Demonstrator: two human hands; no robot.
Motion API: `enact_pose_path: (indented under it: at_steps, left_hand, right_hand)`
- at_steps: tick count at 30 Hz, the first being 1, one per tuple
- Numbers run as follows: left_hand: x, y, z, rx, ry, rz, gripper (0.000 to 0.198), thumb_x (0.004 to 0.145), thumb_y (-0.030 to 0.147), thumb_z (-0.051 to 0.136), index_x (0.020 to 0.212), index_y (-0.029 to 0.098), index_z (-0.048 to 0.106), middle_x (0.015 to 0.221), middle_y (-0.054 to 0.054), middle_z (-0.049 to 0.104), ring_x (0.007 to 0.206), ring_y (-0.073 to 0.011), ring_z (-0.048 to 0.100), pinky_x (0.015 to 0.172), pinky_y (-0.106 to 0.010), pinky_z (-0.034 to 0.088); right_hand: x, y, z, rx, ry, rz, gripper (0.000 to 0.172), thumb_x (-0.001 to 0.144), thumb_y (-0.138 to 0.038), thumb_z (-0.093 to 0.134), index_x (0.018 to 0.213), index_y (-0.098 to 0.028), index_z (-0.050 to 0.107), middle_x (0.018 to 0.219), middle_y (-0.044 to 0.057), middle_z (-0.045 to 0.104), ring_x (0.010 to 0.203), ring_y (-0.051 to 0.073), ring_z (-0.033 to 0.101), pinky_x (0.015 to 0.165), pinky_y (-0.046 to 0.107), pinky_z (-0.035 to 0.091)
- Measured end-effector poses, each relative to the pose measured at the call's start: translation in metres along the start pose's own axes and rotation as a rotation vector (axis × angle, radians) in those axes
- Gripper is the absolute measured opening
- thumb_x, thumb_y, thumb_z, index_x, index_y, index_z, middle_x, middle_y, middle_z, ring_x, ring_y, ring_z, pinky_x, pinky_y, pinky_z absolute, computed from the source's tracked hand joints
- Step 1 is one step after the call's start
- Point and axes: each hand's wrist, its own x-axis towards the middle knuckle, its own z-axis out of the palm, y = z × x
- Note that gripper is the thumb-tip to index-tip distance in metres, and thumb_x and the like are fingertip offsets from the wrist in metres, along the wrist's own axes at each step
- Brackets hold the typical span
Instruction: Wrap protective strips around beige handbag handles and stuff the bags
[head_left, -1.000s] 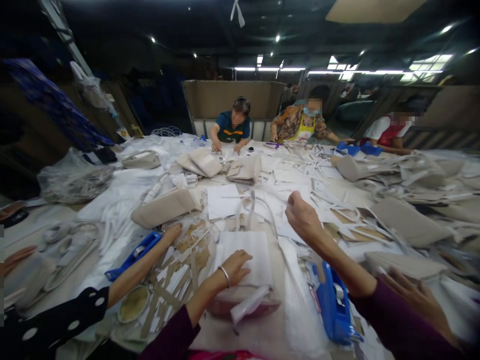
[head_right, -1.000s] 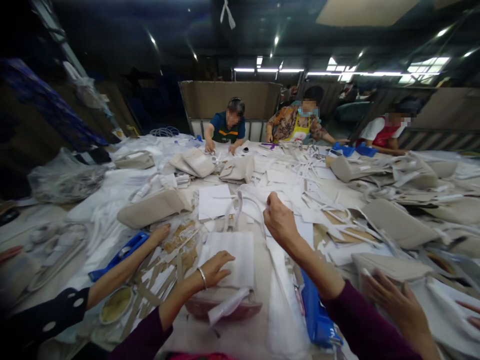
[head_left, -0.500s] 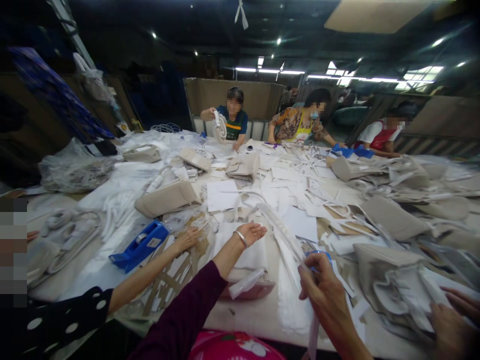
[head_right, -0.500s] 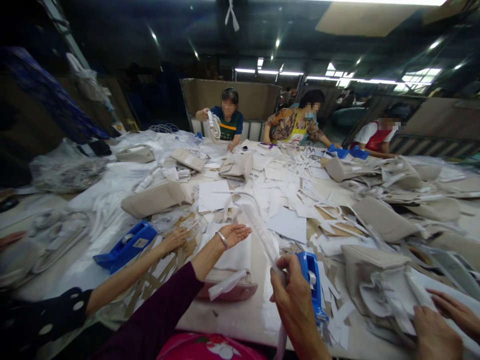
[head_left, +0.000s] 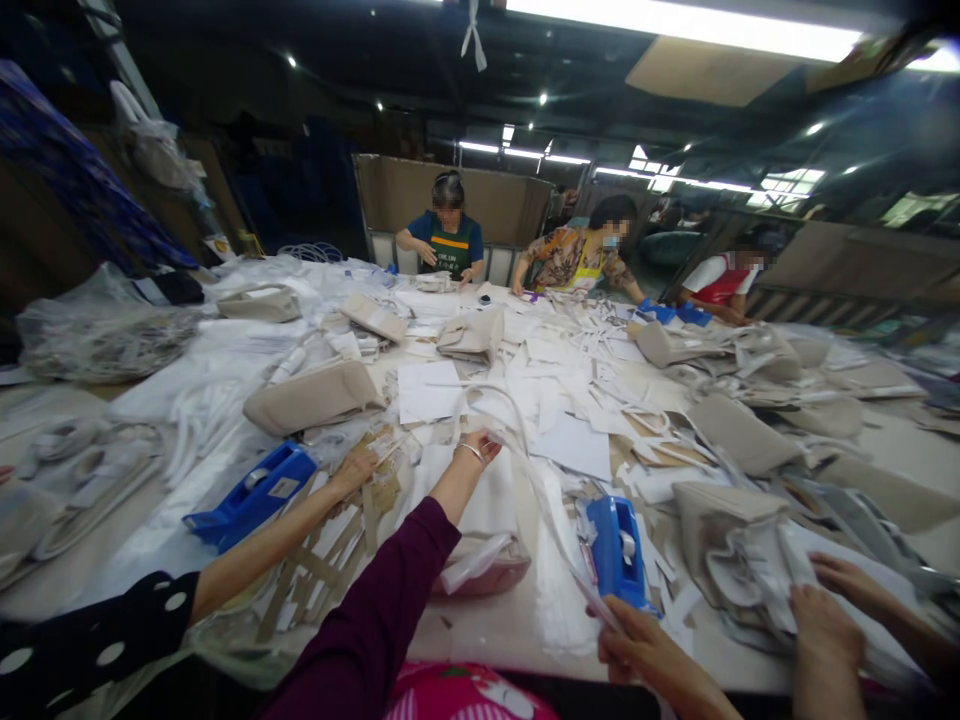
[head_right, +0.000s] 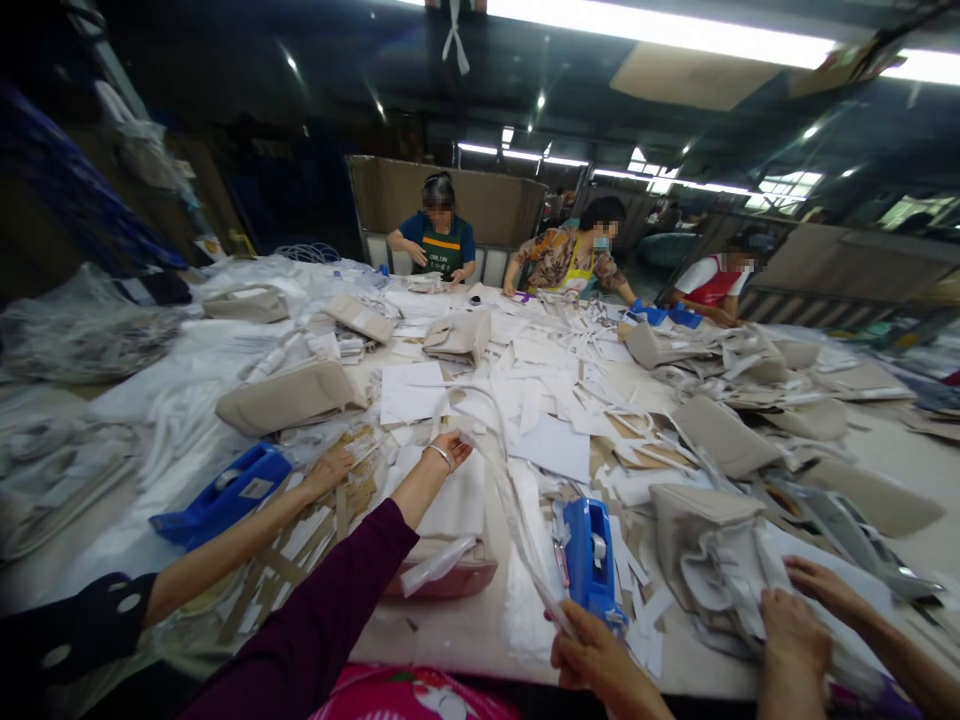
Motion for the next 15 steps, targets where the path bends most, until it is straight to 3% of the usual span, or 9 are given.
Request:
enact_pose_path:
  at_steps: [4, 7, 11, 15]
  left_hand:
    - [0.001, -0.001, -0.005, 0.035, 0.049, 0.050, 0.012, 0.076, 0.001, 0.055, 0.081, 0.012, 0.056, 0.061, -0.003, 0.063, 0.056, -0.0139, 0.062, 0.063, -0.027, 0.054]
    - [-0.001, -0.001, -0.003, 0.047, 0.050, 0.081, 0.015, 0.074, -0.001, 0.056, 0.082, 0.012, 0.057, 0.061, -0.003, 0.064, 0.056, -0.0132, 0.062, 0.064, -0.027, 0.054]
    - [-0.005, 0.000, 0.002, 0.048, 0.023, 0.105, 0.017, 0.074, -0.002, 0.055, 0.085, 0.009, 0.060, 0.064, -0.005, 0.067, 0.060, -0.0139, 0.064, 0.067, -0.027, 0.054]
    - [-0.008, 0.001, 0.000, 0.017, 0.008, 0.118, 0.016, 0.072, -0.002, 0.058, 0.083, 0.009, 0.062, 0.067, -0.007, 0.069, 0.063, -0.0165, 0.066, 0.070, -0.029, 0.055]
  right_hand:
    - [0.023, -0.019, 0.010, 0.062, -0.183, -0.057, 0.064, 0.070, -0.053, 0.067, 0.122, -0.020, 0.052, 0.102, 0.009, 0.065, 0.079, 0.020, 0.067, 0.071, 0.034, 0.051]
    - [0.055, -0.054, 0.021, 0.112, -0.225, -0.148, 0.069, 0.075, -0.056, 0.064, 0.130, -0.019, 0.043, 0.112, 0.013, 0.061, 0.086, 0.021, 0.067, 0.077, 0.037, 0.051]
    - [0.107, -0.104, 0.036, 0.194, -0.151, -0.235, 0.057, 0.079, -0.053, 0.062, 0.122, -0.018, 0.046, 0.110, 0.012, 0.062, 0.078, 0.018, 0.067, 0.072, 0.035, 0.053]
    - [0.141, -0.138, 0.043, 0.218, -0.120, -0.204, 0.037, 0.085, -0.048, 0.056, 0.101, -0.014, 0.054, 0.085, 0.008, 0.066, 0.063, 0.015, 0.065, 0.062, 0.030, 0.053]
